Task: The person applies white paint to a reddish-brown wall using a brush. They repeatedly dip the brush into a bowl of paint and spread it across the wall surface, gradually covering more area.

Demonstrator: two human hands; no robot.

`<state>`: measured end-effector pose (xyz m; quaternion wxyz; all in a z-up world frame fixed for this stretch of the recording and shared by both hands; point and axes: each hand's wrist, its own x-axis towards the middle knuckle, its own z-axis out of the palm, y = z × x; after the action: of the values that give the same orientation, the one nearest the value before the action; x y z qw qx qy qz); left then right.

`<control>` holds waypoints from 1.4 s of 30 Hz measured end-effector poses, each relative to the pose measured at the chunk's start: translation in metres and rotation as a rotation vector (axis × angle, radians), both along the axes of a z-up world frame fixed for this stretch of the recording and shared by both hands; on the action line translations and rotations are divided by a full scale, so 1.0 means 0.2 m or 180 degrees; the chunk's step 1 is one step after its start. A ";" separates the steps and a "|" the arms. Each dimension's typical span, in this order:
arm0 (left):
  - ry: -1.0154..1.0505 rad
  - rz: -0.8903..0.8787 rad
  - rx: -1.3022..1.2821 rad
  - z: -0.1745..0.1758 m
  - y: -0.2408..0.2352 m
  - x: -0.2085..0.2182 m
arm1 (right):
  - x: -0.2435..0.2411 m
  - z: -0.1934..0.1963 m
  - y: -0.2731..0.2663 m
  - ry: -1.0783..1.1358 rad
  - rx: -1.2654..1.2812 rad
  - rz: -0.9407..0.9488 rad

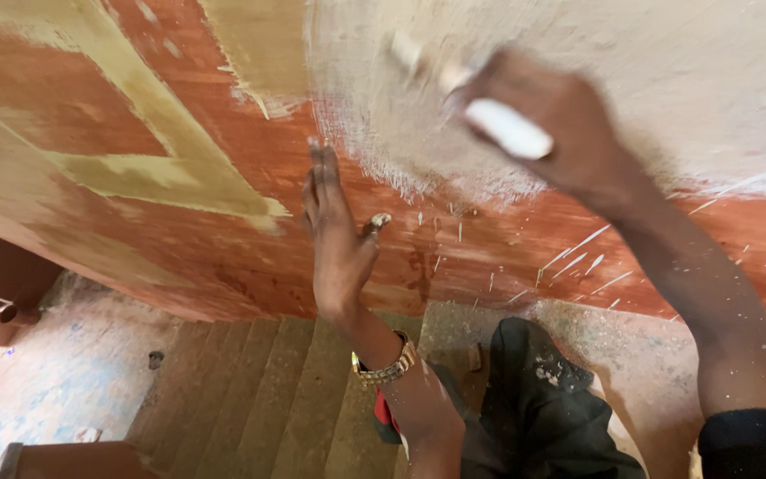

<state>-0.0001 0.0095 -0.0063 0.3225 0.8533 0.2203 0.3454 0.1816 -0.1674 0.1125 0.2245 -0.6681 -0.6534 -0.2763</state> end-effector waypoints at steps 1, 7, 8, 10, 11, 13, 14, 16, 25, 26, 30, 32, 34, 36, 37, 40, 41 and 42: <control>0.0150 -0.0001 -0.0017 0.00 0.00 0.00 | -0.01 0.04 -0.03 -0.0110 0.0318 -0.0018; 0.0166 -0.0002 0.0039 0.02 -0.04 0.00 | -0.02 -0.01 0.08 -0.0935 0.1510 -0.0993; 0.0072 0.0016 0.0106 0.02 -0.04 -0.01 | -0.02 -0.07 0.16 -0.0866 0.1297 -0.0861; 0.0047 0.0098 0.0057 0.03 -0.04 0.00 | -0.03 -0.19 0.27 -0.1074 0.0908 -0.0668; 0.0129 0.0175 -0.0069 0.04 -0.04 0.00 | -0.05 -0.27 0.30 -0.1343 0.0722 -0.0594; 0.0092 0.0234 -0.0052 0.04 -0.03 0.00 | -0.10 -0.39 0.31 -0.1472 -0.0118 -0.0397; -0.0028 0.0215 0.0090 0.05 -0.03 0.00 | -0.09 -0.41 0.32 -0.0999 -0.0551 -0.0182; 0.0033 0.0225 0.0106 0.05 -0.03 -0.01 | -0.08 -0.43 0.30 -0.0272 -0.1151 0.0044; 0.0149 0.0160 -0.0091 0.09 -0.05 -0.01 | 0.14 0.03 0.03 -0.0315 0.1221 0.0306; 0.0159 0.0165 -0.0124 0.09 -0.05 -0.02 | 0.15 0.03 0.06 -0.0412 0.1402 0.0060; -0.0017 0.0204 0.0201 0.08 -0.05 -0.02 | 0.12 -0.16 0.27 -0.0874 0.1295 -0.0368; 0.0384 0.0361 -0.0054 0.08 -0.05 -0.02 | 0.05 -0.33 0.37 -0.1156 0.0838 -0.0296; 0.0485 0.0433 -0.0179 0.07 -0.05 -0.03 | -0.03 -0.47 0.44 -0.0993 0.0070 -0.0111; 0.0315 0.0409 -0.0165 0.06 -0.04 -0.04 | -0.09 -0.56 0.48 -0.0562 -0.0673 0.0140; 0.0297 0.0410 -0.0180 0.06 -0.04 -0.05 | -0.10 -0.57 0.49 -0.0469 -0.0880 0.0251; 0.0355 0.0433 -0.0180 0.05 -0.02 -0.06 | -0.11 -0.51 0.46 0.1407 -0.1717 0.0210; 0.0427 0.0450 -0.0147 0.05 -0.02 -0.06 | -0.09 -0.46 0.43 0.1232 -0.1175 0.0372; 0.0499 0.0466 -0.0113 0.05 -0.01 -0.05 | -0.06 -0.40 0.39 0.1052 -0.0634 0.0535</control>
<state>-0.0109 0.0074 0.0030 0.2933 0.8535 0.3127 0.2962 0.1691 -0.0892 0.0332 0.2837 -0.6664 -0.6851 -0.0773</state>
